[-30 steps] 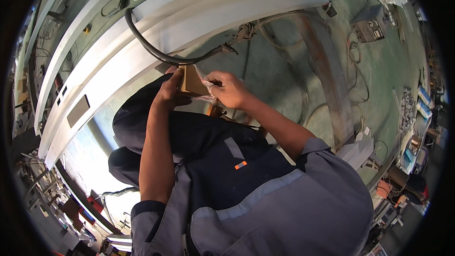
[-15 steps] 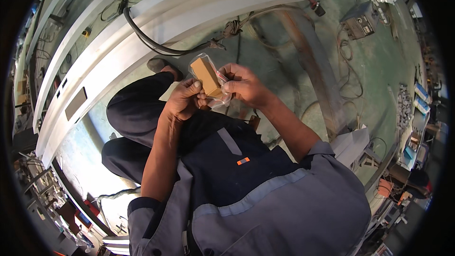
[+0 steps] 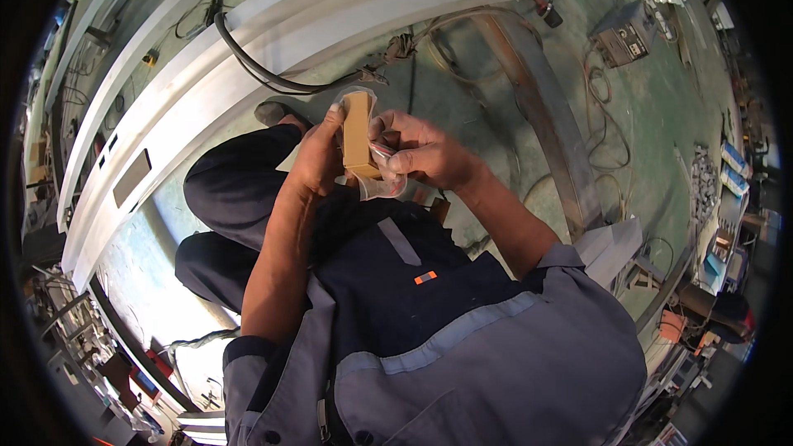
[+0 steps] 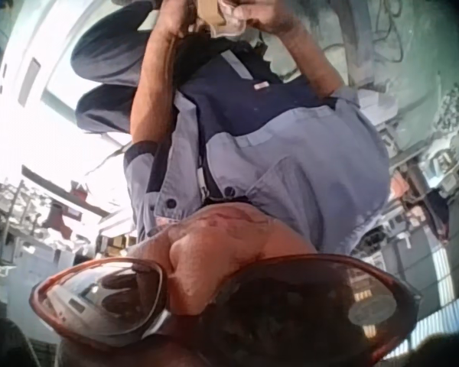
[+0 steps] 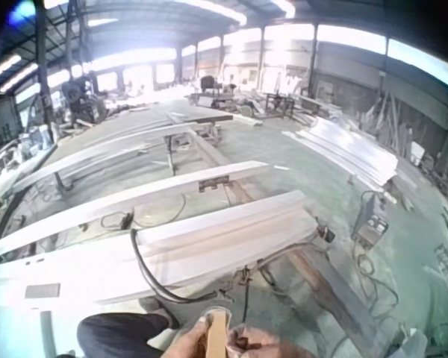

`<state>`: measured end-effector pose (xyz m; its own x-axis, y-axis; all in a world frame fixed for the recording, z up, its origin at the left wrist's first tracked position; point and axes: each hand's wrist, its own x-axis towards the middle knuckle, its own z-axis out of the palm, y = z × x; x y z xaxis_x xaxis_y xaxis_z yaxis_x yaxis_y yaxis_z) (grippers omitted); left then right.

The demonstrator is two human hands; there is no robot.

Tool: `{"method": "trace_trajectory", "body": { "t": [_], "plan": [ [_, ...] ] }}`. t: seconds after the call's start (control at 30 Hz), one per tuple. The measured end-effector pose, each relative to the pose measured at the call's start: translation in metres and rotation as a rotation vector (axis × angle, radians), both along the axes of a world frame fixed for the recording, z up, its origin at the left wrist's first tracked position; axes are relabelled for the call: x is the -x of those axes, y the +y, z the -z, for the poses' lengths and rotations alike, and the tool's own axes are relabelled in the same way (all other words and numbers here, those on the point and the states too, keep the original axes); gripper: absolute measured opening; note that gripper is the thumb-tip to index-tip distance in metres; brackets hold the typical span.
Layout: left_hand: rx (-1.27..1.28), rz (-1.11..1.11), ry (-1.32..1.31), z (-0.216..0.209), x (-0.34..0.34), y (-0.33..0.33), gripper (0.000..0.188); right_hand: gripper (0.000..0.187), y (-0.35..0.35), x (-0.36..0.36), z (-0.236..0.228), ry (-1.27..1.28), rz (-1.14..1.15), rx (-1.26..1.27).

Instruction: The person unpacks a small cardboard box containing a plastic-wrapped item, then uses a red pneumatic drill to make holes in a white metal frame.

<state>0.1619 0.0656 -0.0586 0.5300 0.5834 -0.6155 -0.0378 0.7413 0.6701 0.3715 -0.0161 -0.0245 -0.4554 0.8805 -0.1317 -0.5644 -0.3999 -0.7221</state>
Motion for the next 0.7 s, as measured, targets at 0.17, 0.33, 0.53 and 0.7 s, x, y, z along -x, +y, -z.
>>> {"method": "trace_trajectory", "body": {
  "t": [0.17, 0.33, 0.53, 0.7],
  "plan": [
    [-0.201, 0.039, -0.018, -0.007, -0.006, 0.01, 0.052, 0.037, 0.0, 0.001, -0.005, -0.003, -0.021, -0.035],
    [-0.009, 0.101, -0.162, -0.001, -0.006, 0.014, 0.045, 0.033, -0.004, -0.003, -0.005, 0.023, -0.022, -0.013],
    [-0.339, 0.169, 0.017, -0.007, -0.016, 0.015, 0.031, 0.031, -0.004, -0.01, -0.002, 0.04, 0.014, -0.016],
    [-0.549, 0.141, 0.082, -0.021, -0.009, 0.004, 0.027, 0.042, -0.017, -0.032, 0.002, -0.072, 0.234, 0.167]
  ]
}}
